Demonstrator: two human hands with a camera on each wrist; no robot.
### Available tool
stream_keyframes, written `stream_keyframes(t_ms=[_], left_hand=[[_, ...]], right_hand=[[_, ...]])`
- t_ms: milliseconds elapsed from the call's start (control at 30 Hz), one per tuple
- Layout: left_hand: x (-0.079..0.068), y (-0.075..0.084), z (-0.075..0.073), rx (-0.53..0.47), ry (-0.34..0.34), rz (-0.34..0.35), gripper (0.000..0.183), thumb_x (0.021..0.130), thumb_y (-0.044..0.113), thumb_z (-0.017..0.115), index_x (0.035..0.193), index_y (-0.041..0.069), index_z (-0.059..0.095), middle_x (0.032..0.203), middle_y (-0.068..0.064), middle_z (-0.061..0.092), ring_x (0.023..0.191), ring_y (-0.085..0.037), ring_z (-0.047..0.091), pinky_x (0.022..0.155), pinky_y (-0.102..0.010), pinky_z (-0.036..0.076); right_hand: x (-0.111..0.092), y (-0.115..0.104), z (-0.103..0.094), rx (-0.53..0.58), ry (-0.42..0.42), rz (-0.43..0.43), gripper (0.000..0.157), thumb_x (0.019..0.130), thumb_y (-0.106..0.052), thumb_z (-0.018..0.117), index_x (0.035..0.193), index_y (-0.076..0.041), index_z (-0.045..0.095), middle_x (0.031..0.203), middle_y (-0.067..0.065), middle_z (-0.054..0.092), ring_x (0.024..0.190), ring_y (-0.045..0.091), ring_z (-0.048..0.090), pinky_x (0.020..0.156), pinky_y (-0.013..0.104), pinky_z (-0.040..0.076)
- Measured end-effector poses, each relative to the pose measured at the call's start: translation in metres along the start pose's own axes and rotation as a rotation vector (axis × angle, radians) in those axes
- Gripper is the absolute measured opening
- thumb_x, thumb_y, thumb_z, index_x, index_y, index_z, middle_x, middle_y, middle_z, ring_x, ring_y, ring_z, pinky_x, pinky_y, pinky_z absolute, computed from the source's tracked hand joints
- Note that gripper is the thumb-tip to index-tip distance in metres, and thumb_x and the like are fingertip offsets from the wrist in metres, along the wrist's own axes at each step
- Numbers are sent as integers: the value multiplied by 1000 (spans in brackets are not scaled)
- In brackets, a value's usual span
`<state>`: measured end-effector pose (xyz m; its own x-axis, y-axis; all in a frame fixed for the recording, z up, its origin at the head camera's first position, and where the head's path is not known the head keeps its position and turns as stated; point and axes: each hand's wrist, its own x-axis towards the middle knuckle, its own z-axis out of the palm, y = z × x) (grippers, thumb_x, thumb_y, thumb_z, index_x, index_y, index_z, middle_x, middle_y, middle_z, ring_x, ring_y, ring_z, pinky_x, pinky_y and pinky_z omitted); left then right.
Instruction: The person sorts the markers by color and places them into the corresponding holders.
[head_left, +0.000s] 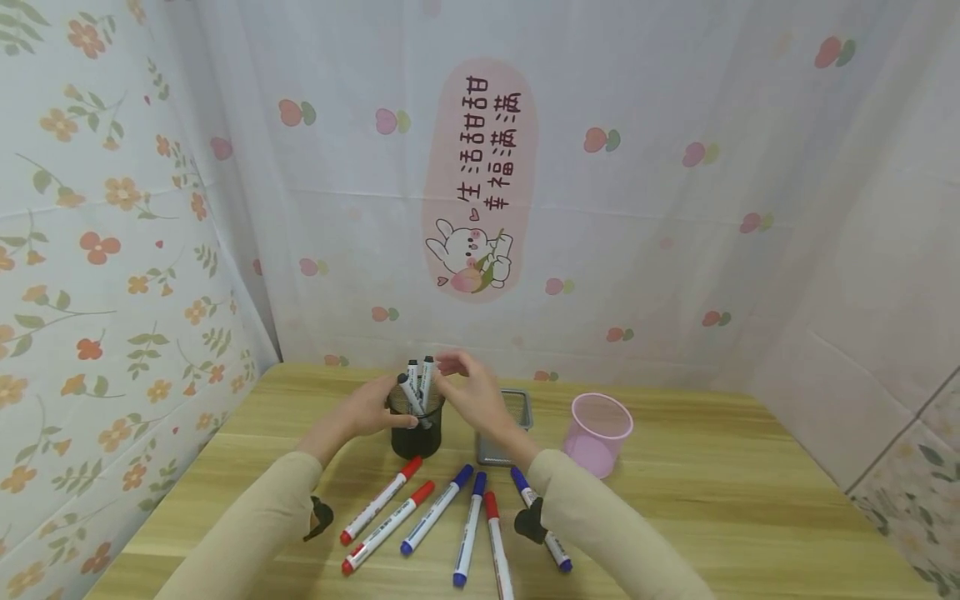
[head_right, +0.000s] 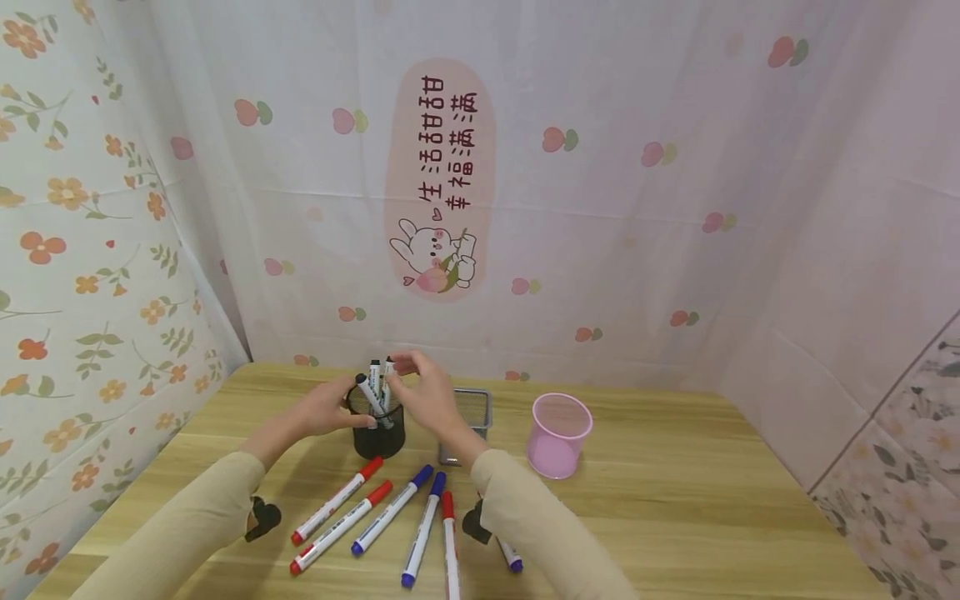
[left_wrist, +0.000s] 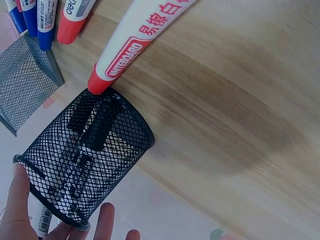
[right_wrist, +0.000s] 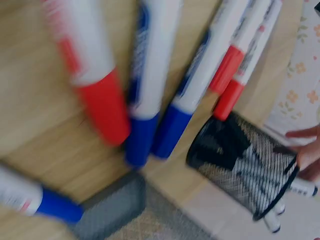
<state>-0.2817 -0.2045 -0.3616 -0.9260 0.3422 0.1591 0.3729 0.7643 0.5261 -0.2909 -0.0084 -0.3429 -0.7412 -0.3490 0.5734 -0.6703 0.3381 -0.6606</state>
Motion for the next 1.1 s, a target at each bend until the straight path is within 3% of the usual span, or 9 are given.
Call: stream_keyframes(t_ms=[200, 467, 633, 767, 867, 933, 1033, 1100], left_hand=[[-3, -1, 4, 20, 36, 0, 47, 74, 31, 70, 106, 3, 50, 99, -10, 55, 95, -27, 51, 79, -42, 40], [-8, -3, 7, 54, 75, -18, 74, 76, 36, 67, 126, -10, 38, 130, -28, 34, 118, -41, 31, 95, -50, 26], [-14, -6, 9, 24, 114, -86, 86, 75, 48, 63, 129, -11, 32, 133, -30, 27, 120, -43, 27, 95, -53, 24], [-21, -6, 8, -2, 167, -94, 90, 79, 52, 56, 135, -9, 20, 137, -31, 14, 122, -46, 18, 95, -56, 20], [-25, -2, 7, -31, 269, -33, 82, 82, 44, 57, 136, -7, 21, 139, -29, 11, 123, -45, 16, 93, -59, 20], [-27, 2, 8, -22, 359, 46, 74, 82, 36, 60, 134, -5, 27, 138, -27, 14, 123, -44, 19, 92, -59, 22], [-30, 8, 9, 97, 488, 231, 60, 78, 25, 65, 127, -1, 41, 134, -23, 28, 121, -40, 26, 92, -58, 24], [-33, 14, 10, 248, 514, 348, 52, 76, 22, 67, 120, 1, 50, 130, -21, 36, 119, -37, 30, 92, -55, 26]], right_hand=[[-10, 7, -23, -67, -20, -36, 26, 83, -12, 62, 107, -4, 58, 96, 4, 60, 91, 14, 54, 83, 37, 42], [-22, 16, -47, -98, -15, -72, 25, 80, -6, 64, 104, -3, 58, 94, 7, 61, 90, 18, 55, 80, 39, 44], [-30, 22, -63, -136, -22, -32, 29, 79, -5, 65, 107, -3, 57, 97, 7, 60, 94, 20, 54, 86, 40, 39], [-36, 29, -78, -201, -76, 19, 39, 80, -13, 65, 116, -5, 52, 107, 6, 57, 104, 22, 48, 91, 42, 34], [-41, 36, -87, -270, -127, 23, 48, 80, -22, 65, 122, -5, 47, 118, 9, 51, 111, 25, 43, 93, 44, 32], [-44, 41, -92, -306, -155, 16, 54, 79, -24, 66, 125, -5, 45, 123, 11, 48, 114, 27, 40, 94, 45, 30], [-48, 48, -98, -332, -191, 8, 61, 78, -26, 67, 128, -4, 41, 127, 12, 43, 117, 28, 37, 95, 46, 28], [-50, 52, -101, -336, -212, 18, 63, 78, -28, 67, 130, -4, 39, 129, 12, 41, 118, 29, 35, 95, 46, 27]])
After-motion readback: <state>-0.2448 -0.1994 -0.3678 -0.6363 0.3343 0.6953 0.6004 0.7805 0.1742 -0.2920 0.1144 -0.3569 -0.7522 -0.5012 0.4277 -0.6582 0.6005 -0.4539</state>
